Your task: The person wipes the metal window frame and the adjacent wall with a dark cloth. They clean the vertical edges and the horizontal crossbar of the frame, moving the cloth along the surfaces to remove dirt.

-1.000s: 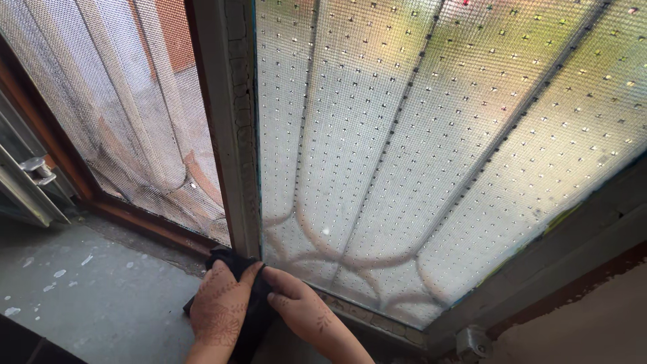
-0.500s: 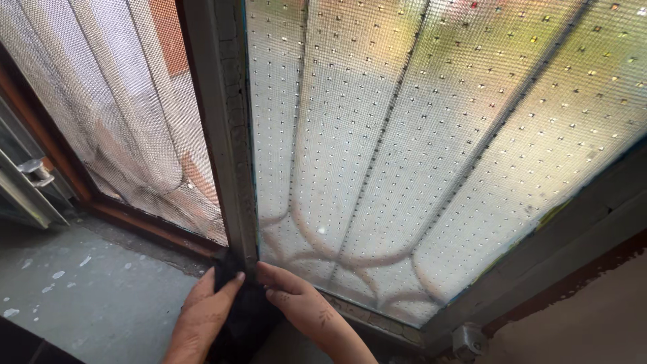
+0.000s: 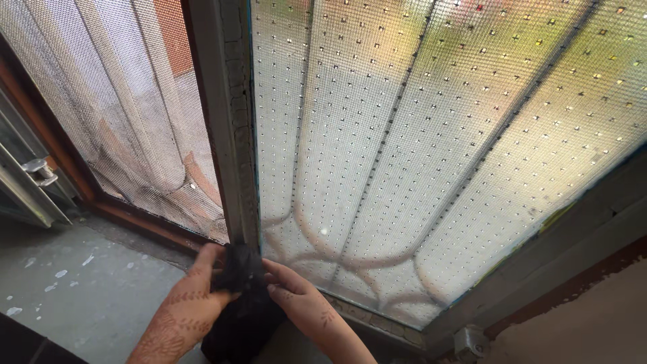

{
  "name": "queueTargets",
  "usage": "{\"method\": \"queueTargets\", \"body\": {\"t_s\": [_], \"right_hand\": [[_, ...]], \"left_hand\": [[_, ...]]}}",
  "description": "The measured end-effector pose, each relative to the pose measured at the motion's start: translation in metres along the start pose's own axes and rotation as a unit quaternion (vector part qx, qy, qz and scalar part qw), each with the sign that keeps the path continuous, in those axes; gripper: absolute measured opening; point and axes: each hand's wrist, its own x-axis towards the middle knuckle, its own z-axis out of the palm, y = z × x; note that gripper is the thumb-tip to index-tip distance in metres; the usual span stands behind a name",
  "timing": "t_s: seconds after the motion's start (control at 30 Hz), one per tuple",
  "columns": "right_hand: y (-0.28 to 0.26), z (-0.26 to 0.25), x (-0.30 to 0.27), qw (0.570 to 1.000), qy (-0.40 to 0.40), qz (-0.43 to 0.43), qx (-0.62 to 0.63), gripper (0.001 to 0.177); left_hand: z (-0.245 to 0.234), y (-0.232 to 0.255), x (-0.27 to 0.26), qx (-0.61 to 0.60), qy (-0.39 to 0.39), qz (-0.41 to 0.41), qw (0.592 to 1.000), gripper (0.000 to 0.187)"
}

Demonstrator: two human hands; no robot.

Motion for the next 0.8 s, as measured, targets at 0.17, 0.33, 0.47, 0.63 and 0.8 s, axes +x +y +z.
{"method": "queueTargets", "body": {"t_s": [0.17, 0.33, 0.47, 0.63, 0.8], "right_hand": [[-0.014, 0.005, -0.006, 1.0, -0.001, 0.015, 0.01, 0.053], [-0.022, 0.007, -0.009, 1.0, 0.0, 0.019, 0.0, 0.054], [-0.019, 0.005, -0.007, 0.999, 0.011, 0.043, -0.007, 0.054], [-0.006, 0.0, -0.002, 0.999, -0.026, -0.006, 0.029, 0.046], [-0.012, 0.0, -0.004, 0.999, -0.01, 0.017, 0.038, 0.049]], "left_hand": [[0.019, -0.002, 0.001, 0.071, 0.167, 0.001, 0.983, 0.042], [0.063, -0.062, 0.031, 0.05, 0.238, -0.028, 0.97, 0.036], [0.078, -0.072, 0.041, -0.025, 0.222, -0.066, 0.973, 0.042], [0.061, -0.046, 0.03, -0.24, 0.135, -0.094, 0.957, 0.039], [0.049, -0.019, 0.018, -0.302, 0.111, -0.076, 0.944, 0.04]]}}
